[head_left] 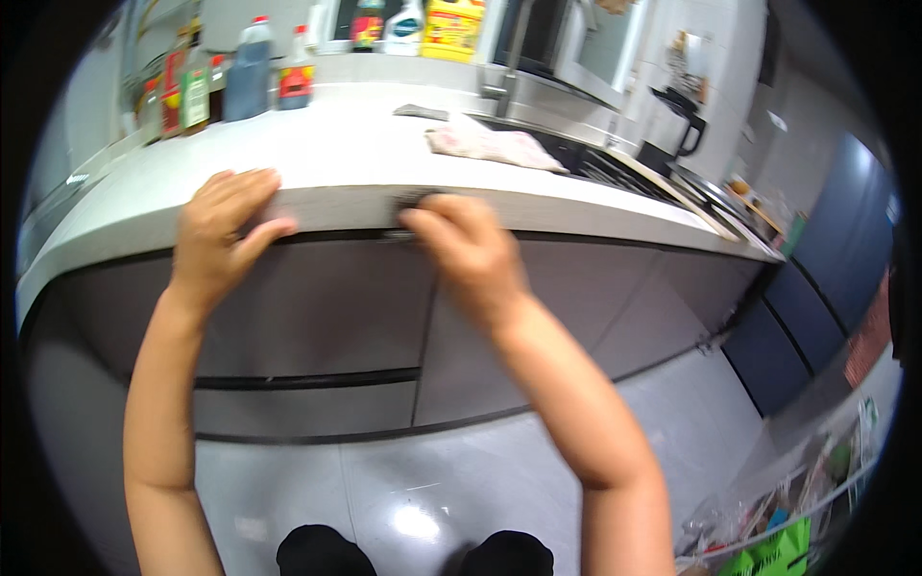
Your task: The person wipes the kitchen countertop with a cloth, then rinses the cloth in the sink. They continue wiping the countertop with a steel wool pad, focusing on the area around the sink and stove.
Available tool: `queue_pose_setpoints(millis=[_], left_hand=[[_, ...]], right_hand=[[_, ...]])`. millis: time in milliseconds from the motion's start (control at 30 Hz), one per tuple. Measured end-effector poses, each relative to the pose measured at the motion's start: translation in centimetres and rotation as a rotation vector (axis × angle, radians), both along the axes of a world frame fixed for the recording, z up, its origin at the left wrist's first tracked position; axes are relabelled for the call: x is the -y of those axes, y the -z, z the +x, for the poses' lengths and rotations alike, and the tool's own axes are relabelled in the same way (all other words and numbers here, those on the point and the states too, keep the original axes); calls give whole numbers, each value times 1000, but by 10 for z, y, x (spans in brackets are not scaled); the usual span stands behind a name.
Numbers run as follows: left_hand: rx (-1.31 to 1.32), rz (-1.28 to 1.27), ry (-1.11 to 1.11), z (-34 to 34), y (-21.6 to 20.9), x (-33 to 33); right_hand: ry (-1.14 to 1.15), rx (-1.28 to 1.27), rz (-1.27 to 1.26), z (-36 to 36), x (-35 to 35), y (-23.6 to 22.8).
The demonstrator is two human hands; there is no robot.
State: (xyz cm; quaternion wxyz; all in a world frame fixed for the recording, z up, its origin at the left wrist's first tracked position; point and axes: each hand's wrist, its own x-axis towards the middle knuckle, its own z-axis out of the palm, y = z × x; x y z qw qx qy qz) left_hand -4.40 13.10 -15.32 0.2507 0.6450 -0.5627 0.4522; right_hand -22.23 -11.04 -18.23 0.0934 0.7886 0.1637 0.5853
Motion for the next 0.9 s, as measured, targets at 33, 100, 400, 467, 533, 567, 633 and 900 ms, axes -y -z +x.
queue_pose_setpoints(millis=[33, 100, 400, 467, 533, 567, 633, 900], left_hand=[[-14, 10, -2, 2, -2, -4], [-25, 5, 8, 3, 1, 1], [20, -19, -10, 2, 5, 8], [97, 25, -52, 12, 12, 10], [203, 70, -121, 7, 15, 8], [229, 89, -161, 14, 21, 3], [267, 97, -214, 21, 19, -7], [302, 153, -208, 38, 20, -7]], right_hand=[[-55, 42, 29, 19, -13, 3], [-44, 83, 110, 16, -19, -1], [531, 647, 889, -131, 201, 28], [592, 671, 793, -142, 213, 33], [534, 664, 638, -125, 201, 43], [459, 620, 649, -109, 187, 53], [396, 602, 618, -111, 195, 54], [547, 773, 1124, -234, 381, 30]])
